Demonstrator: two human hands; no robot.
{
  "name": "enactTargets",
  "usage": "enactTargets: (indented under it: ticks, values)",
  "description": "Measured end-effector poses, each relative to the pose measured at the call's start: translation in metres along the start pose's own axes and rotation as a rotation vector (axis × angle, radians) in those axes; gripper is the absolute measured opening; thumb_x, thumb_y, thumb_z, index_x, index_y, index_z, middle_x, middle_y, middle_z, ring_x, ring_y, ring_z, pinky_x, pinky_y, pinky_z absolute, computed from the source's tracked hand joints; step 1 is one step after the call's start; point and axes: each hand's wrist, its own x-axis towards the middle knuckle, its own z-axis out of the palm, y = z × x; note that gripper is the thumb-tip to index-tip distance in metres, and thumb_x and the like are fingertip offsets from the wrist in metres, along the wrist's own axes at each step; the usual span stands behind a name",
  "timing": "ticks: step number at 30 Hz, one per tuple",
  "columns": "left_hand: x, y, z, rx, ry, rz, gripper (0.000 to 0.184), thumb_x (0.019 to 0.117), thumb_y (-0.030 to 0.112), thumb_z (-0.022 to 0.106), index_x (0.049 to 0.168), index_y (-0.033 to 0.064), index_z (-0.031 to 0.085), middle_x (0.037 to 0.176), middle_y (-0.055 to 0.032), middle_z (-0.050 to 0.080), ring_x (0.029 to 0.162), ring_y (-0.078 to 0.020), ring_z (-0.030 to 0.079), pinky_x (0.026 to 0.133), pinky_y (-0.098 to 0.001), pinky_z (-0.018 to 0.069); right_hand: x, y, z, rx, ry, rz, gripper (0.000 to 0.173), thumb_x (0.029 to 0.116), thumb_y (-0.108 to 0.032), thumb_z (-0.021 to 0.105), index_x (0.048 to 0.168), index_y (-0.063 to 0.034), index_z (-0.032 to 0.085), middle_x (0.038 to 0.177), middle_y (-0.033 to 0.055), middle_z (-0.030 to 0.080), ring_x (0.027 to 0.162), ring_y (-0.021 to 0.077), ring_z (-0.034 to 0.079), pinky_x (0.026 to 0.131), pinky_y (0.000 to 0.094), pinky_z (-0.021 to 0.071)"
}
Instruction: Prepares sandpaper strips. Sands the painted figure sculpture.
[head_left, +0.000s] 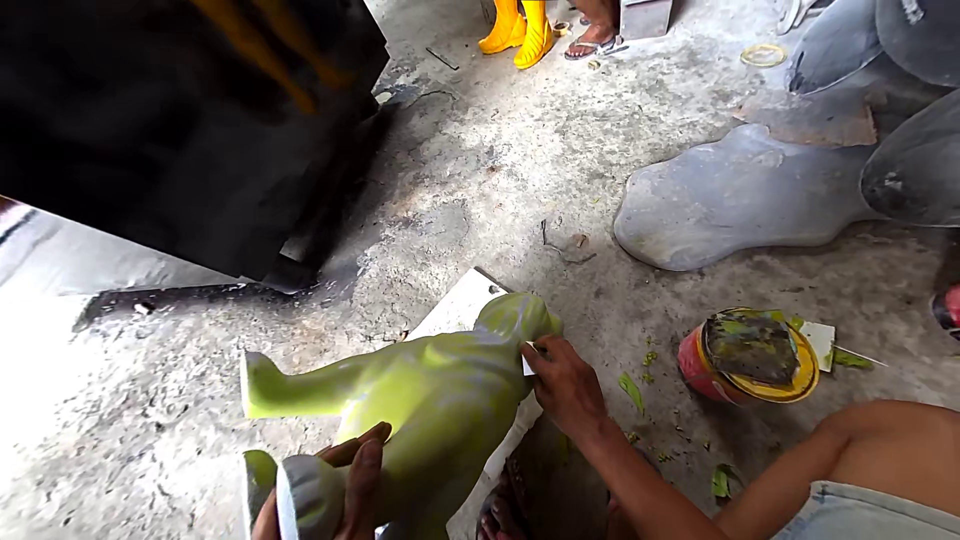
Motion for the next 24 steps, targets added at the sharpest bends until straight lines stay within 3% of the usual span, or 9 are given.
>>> enactTargets:
  ticks: [3,9,16,21,24]
  values:
    - [-0.004,0.002,0.001,0.018,-0.008,0.015,0.026,0.0944,0.007,0.073,0.111,-0.0085,0.061,0.098,-0.0136,0.075,0.095,-0.0249,0.075,0.091,-0.0400,0.0621,0.001,0.002,-0.005,0.021,0.015,0.021,0.036,0.0951,-0.021,0.065,0.130,-0.0282,0.071,0.120,0.0028,0.069,0.106,0.0184,0.068,0.081,0.0359,0.0608]
    - [-0.010,0.004,0.005,0.021,-0.001,0.037,0.025,0.0926,0.007,0.075,0.109,-0.0076,0.062,0.096,-0.0129,0.076,0.093,-0.0249,0.075,0.089,-0.0395,0.0629,0.010,-0.017,-0.006,-0.054,-0.060,0.113,0.033,0.0961,-0.020,0.064,0.128,-0.0245,0.072,0.118,0.0068,0.066,0.105,0.0235,0.067,0.077,0.0394,0.0607]
    - [-0.005,0.007,0.007,0.032,0.031,0.000,0.027,0.0913,0.008,0.077,0.108,-0.0073,0.063,0.095,-0.0122,0.076,0.092,-0.0237,0.075,0.088,-0.0387,0.0630,-0.007,-0.006,0.002,-0.030,-0.034,-0.022,0.040,0.0938,-0.012,0.065,0.131,-0.0276,0.070,0.116,0.0057,0.067,0.107,0.0223,0.066,0.079,0.0357,0.0608]
    - [0.011,0.007,0.005,0.011,0.120,-0.081,0.029,0.0887,0.010,0.079,0.108,-0.0059,0.064,0.092,-0.0114,0.076,0.090,-0.0223,0.075,0.085,-0.0379,0.0636,-0.009,0.006,-0.003,0.158,-0.067,0.010,0.036,0.0945,-0.021,0.063,0.126,-0.0334,0.073,0.117,-0.0018,0.070,0.109,0.0150,0.066,0.090,0.0380,0.0579]
    - [0.022,0.001,0.001,-0.030,0.148,-0.124,0.030,0.0889,0.010,0.079,0.110,-0.0064,0.064,0.094,-0.0139,0.076,0.091,-0.0255,0.075,0.085,-0.0407,0.0637,-0.005,0.020,-0.005,0.388,0.047,0.146,0.032,0.0935,-0.019,0.067,0.122,-0.0294,0.076,0.115,-0.0055,0.071,0.101,0.0077,0.069,0.088,0.0349,0.0609]
